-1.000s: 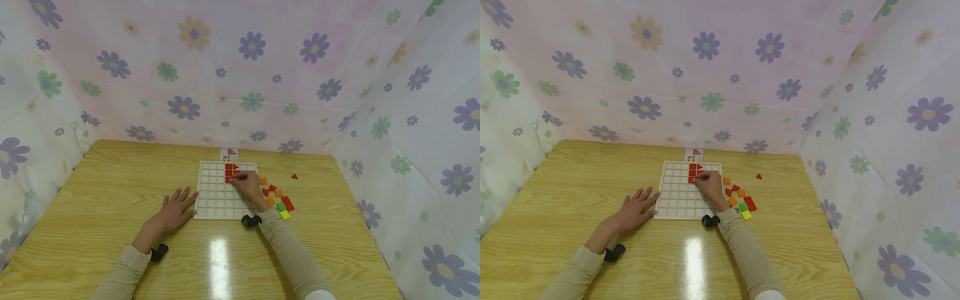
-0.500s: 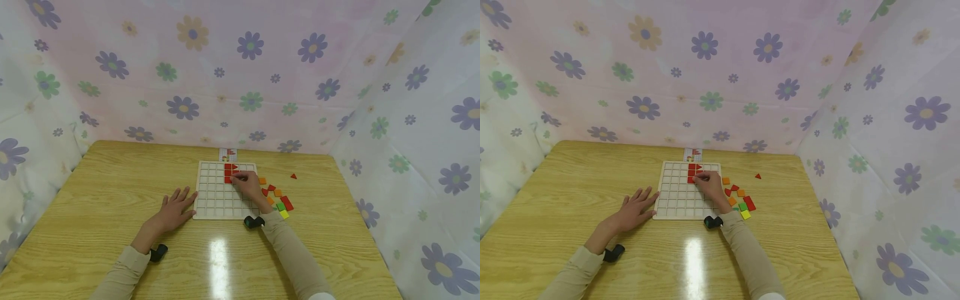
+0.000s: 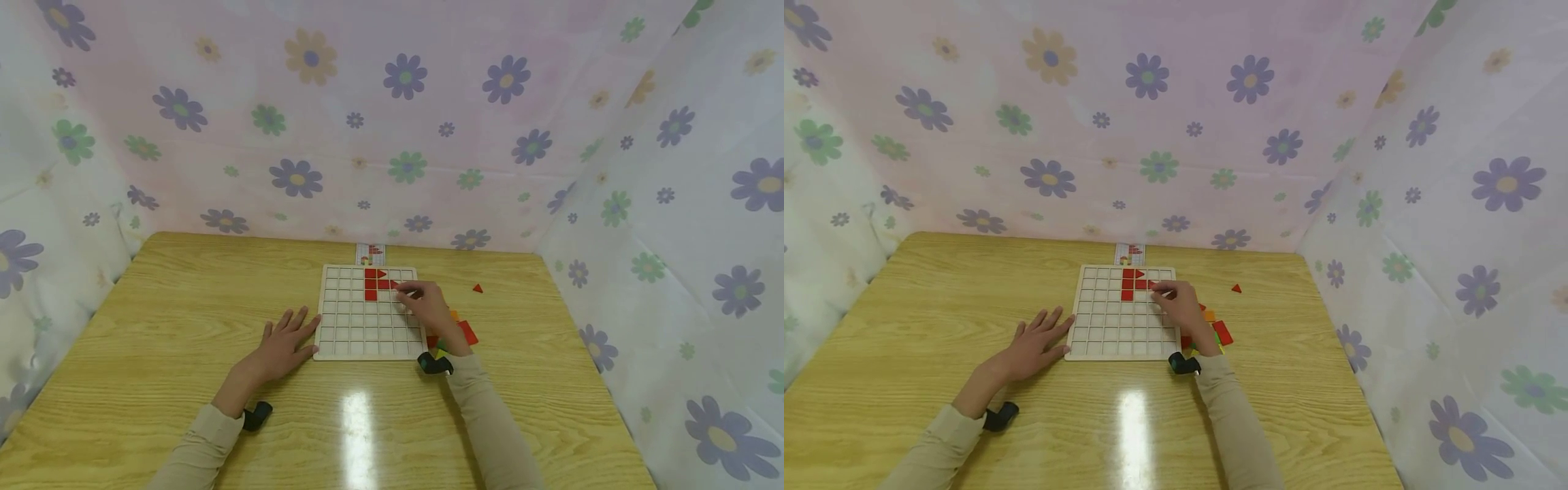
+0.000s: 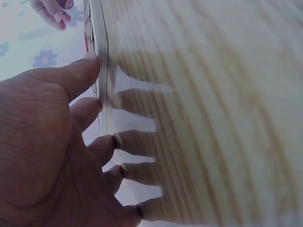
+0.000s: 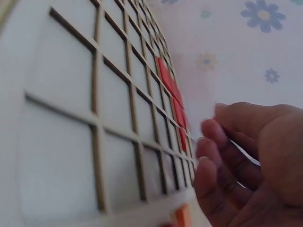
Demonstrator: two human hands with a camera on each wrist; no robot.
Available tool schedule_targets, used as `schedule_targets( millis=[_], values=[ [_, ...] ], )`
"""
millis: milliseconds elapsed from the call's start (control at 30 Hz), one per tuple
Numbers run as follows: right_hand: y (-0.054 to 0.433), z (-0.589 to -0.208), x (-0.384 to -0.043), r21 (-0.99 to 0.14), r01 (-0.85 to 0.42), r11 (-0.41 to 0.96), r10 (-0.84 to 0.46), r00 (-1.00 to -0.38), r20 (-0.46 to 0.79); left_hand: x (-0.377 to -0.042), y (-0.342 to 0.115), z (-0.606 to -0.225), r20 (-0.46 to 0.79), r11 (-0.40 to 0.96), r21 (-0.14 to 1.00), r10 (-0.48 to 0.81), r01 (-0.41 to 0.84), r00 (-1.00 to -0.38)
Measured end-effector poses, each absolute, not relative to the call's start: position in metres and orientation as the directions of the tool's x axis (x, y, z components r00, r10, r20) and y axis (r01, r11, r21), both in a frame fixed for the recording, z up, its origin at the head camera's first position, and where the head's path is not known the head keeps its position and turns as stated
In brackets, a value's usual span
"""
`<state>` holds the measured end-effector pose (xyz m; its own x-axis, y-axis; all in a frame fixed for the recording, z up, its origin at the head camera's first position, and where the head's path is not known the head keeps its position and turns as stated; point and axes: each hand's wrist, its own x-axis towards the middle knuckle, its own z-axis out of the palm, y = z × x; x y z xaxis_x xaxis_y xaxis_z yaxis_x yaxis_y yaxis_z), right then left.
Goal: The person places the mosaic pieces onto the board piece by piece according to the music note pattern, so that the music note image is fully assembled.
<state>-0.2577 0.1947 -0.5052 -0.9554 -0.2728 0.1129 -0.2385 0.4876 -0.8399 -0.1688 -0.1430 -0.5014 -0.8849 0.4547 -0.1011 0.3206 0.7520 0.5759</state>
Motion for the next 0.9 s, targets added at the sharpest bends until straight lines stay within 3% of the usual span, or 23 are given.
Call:
schedule_targets(
  millis=[900],
  values=[
    [0.327, -0.492, -0.231, -0.654, -0.130, 0.746, -0.273, -0.954, -0.122, -0.168, -0.144, -0.501, -0.076, 0.747, 0.573, 0.458, 0.337, -0.886]
  ],
)
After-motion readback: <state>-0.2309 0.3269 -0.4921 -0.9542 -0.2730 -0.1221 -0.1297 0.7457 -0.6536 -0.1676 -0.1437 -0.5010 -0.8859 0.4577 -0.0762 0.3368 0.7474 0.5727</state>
